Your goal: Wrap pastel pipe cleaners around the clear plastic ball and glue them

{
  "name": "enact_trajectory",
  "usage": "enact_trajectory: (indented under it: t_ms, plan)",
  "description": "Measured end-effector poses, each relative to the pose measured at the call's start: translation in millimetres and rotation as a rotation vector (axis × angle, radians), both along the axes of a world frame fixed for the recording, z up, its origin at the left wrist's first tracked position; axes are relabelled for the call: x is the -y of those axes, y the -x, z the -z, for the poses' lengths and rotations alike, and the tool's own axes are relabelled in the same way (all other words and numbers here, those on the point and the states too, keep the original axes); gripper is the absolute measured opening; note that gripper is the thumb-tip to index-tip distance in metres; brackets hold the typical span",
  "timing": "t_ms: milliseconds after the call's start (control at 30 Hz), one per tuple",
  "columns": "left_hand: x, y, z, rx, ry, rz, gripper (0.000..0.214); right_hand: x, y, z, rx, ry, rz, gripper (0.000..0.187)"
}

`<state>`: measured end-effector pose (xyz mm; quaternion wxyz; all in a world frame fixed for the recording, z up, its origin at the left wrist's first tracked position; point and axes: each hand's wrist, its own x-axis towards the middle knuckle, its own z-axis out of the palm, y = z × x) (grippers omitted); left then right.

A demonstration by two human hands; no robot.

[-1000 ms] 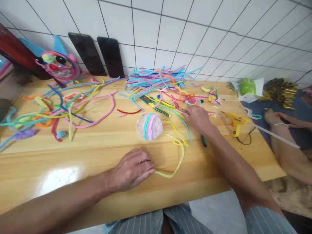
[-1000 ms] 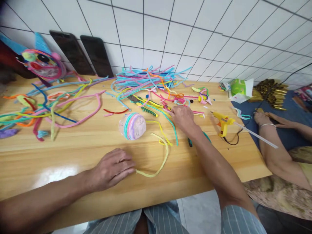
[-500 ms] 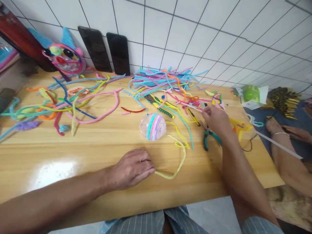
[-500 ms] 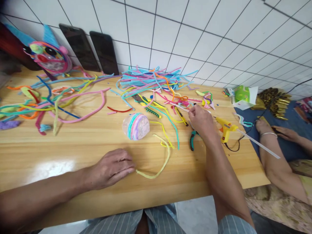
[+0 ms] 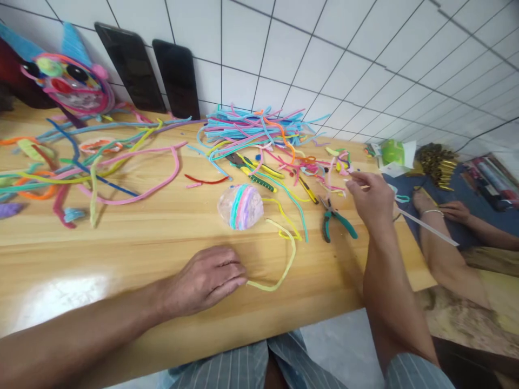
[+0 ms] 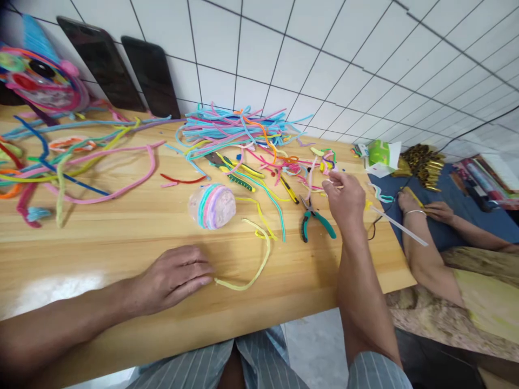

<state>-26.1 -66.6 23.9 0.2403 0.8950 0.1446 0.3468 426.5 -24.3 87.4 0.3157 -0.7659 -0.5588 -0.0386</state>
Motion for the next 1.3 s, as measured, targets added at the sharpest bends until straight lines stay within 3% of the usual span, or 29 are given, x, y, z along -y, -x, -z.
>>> enact_trajectory:
  t_ms: [67, 167, 267, 367, 533, 667, 867, 1033, 1133, 1300]
  plan:
    - [-0.2, 0.1, 0.3, 0.000, -0.008, 0.011, 0.018, -1.2, 14.0, 7.6, 0.068, 0.067, -0.098, 0.025]
    - [-0.3, 0.4, 0.4, -0.012, 0.002, 0.032, 0.019, -5.9, 45.7, 21.5, 0.203, 0.313, -0.306, 0.025]
    - [0.1, 0.5, 0.8, -0.023, 0.020, 0.045, 0.020, -15.2, 75.0, 32.3, 0.264, 0.451, -0.347, 0.019]
    - [0.6, -0.1, 2.0, -0.021, 0.013, 0.046, 0.021, -24.0, 86.4, 27.0, 0.249, 0.485, -0.336, 0.019]
    - [-0.1, -1.4, 3.5, 0.000, -0.016, 0.040, 0.019, -20.6, 69.0, -15.6, 0.140, 0.491, -0.262, 0.016]
    - [0.0, 0.5, 2.2, 0.043, -0.068, -0.024, 0.013, 5.3, 53.5, -35.0, 0.039, 0.493, -0.233, 0.013]
    - [1.7, 7.7, 0.7, 0.081, -0.102, -0.201, 0.018, 74.6, 51.8, -29.2, -0.147, 0.644, -0.343, 0.025]
    - [-2.2, 10.4, 7.1, 0.118, 0.006, -0.393, 0.035, 124.6, 54.0, -27.9, -0.286, 0.701, -0.393, 0.031]
    - [-8.4, 10.6, 13.6, 0.184, 0.098, -0.475, 0.050, 134.4, 50.6, -23.2, -0.303, 0.708, -0.348, 0.032]
    - [-21.1, 10.0, 21.1, 0.176, 0.213, -0.540, 0.071, 112.5, 33.4, -20.3, -0.214, 0.425, -0.157, 0.031]
